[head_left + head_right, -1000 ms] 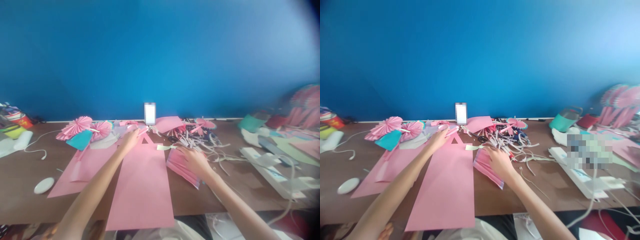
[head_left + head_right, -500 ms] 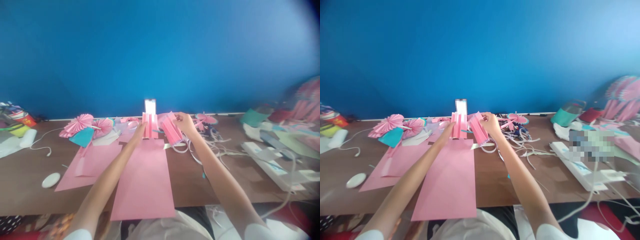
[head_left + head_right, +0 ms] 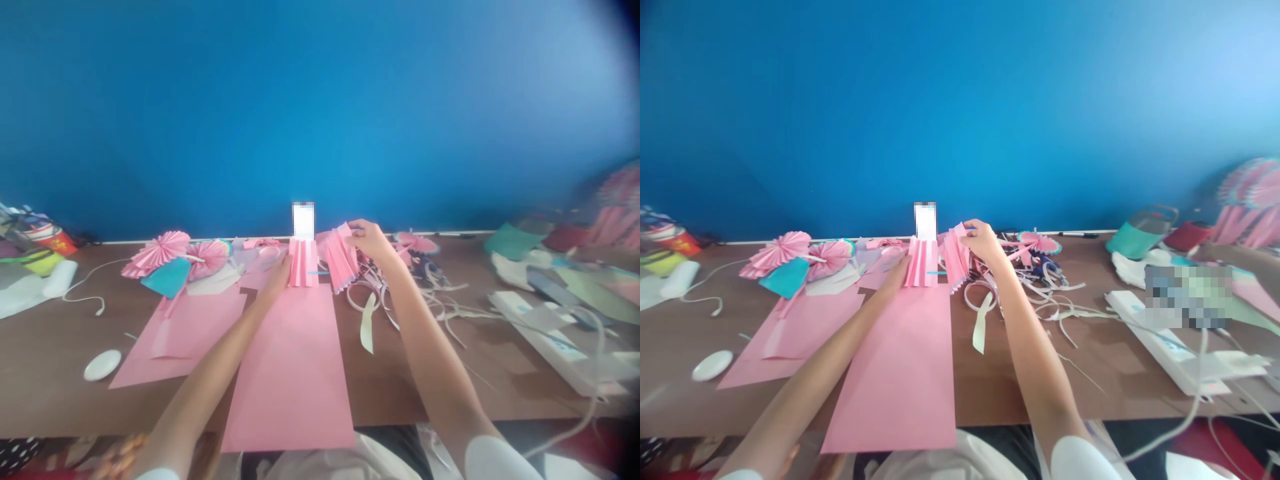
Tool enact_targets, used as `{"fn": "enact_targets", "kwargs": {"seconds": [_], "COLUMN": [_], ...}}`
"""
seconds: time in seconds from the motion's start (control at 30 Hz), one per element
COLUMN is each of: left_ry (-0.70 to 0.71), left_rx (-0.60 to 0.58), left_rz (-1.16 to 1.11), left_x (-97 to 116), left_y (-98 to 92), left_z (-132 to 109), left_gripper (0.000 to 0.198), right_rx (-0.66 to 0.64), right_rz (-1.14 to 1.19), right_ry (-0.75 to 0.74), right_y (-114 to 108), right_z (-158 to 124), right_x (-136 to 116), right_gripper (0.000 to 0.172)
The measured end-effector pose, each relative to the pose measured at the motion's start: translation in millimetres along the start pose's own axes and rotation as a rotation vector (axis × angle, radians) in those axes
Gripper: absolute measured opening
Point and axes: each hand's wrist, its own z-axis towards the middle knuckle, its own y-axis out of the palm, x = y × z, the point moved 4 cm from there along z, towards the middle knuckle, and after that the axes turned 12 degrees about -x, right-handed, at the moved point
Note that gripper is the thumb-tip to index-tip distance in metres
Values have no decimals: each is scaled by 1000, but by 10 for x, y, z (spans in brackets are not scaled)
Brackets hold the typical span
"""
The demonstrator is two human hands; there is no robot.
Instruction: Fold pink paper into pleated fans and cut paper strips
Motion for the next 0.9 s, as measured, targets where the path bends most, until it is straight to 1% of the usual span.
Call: {"fn": "enact_targets", "kwargs": {"seconds": [0.1, 0.17, 0.2, 0.27, 0.33, 0.37, 0.43, 0.47, 0.53, 0.63, 0.7, 0.83, 0.87, 0.9], "left_ry": [94, 181, 235, 400, 474, 465, 403, 376, 342, 323, 326, 327, 320, 304], "left_rx": [47, 32, 14, -56, -111, -177, -329, -378, -421, -399, -369, -176, -158, -176], "left_rz": [116, 168, 191, 250, 240, 220, 166, 141, 110, 121, 128, 44, 19, 1], "left_x": [140, 306, 411, 656, 852, 917, 997, 1025, 1069, 1115, 1124, 1081, 1066, 1053], "left_y": [84, 174, 215, 273, 250, 230, 176, 140, 69, -9, -48, -187, -210, -216], "left_z": [-33, -48, -48, -41, -17, 1, 15, 6, -28, -66, -55, 18, 27, 31], "left_gripper": [54, 54, 53, 54, 48, 45, 42, 41, 37, 32, 28, 22, 22, 22], "right_rx": [49, 27, -6, -121, -238, -274, -309, -316, -335, -375, -389, -422, -419, -410], "right_rz": [-65, -159, -211, -304, -333, -335, -331, -327, -312, -295, -313, -377, -384, -391], "right_ry": [22, -23, -67, -186, -272, -299, -322, -327, -331, -344, -342, -245, -216, -197], "right_y": [-21, 10, 41, 126, 202, 226, 253, 263, 294, 364, 394, 366, 344, 322], "right_z": [10, -6, -22, -65, -112, -131, -149, -150, -143, -128, -117, -86, -80, -76], "right_x": [-112, -260, -350, -535, -670, -714, -755, -762, -763, -781, -793, -728, -701, -679], "right_gripper": [41, 41, 42, 43, 40, 38, 35, 34, 33, 30, 24, 13, 11, 11]}}
